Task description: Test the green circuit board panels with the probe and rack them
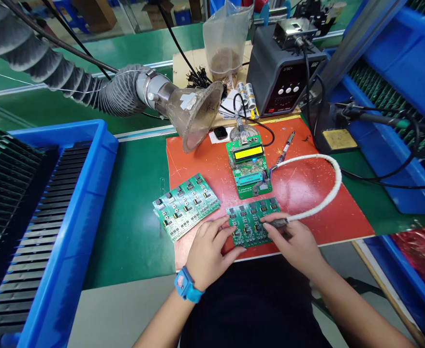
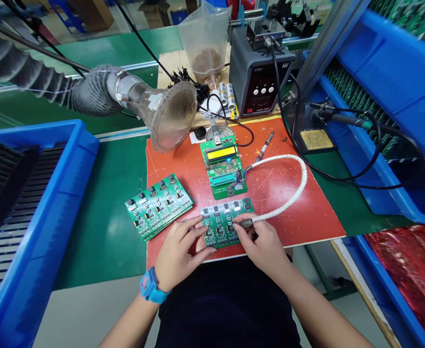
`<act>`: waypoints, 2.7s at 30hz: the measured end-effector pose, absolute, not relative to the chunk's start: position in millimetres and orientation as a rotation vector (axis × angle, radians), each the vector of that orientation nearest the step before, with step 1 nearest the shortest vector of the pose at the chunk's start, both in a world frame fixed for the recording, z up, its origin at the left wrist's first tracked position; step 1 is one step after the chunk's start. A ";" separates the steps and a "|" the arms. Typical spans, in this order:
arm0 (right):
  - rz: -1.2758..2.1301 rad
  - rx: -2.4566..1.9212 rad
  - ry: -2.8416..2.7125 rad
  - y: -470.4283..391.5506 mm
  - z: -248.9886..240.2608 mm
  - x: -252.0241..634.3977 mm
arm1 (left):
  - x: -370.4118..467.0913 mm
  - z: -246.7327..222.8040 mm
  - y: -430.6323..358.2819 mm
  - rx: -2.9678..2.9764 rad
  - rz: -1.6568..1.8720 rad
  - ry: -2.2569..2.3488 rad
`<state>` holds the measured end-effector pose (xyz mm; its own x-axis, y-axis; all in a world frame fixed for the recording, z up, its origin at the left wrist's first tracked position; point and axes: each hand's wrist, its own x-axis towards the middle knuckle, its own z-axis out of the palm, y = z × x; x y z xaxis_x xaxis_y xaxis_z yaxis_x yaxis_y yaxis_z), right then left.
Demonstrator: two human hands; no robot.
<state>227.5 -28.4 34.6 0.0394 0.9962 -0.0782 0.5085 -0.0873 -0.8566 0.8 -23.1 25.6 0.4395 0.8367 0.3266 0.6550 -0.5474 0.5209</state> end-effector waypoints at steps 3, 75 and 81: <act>0.952 -1.678 -1.543 -28.1 35.7 227.6 | 0.7 25.7 -23.0 2.380 0.805 1.278; 0.864 -1.448 -1.597 -33.5 33.4 203.3 | 0.8 24.2 -24.6 2.359 0.812 1.278; 0.883 -1.450 -1.582 -33.4 32.2 203.3 | 0.7 24.1 -23.6 2.354 0.805 1.278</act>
<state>203.3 -33.4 32.2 -0.0251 0.9947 0.0995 0.4377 0.1004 -0.8935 0.7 -23.6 24.1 0.4338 0.8438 0.3159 0.6492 -0.5359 0.5398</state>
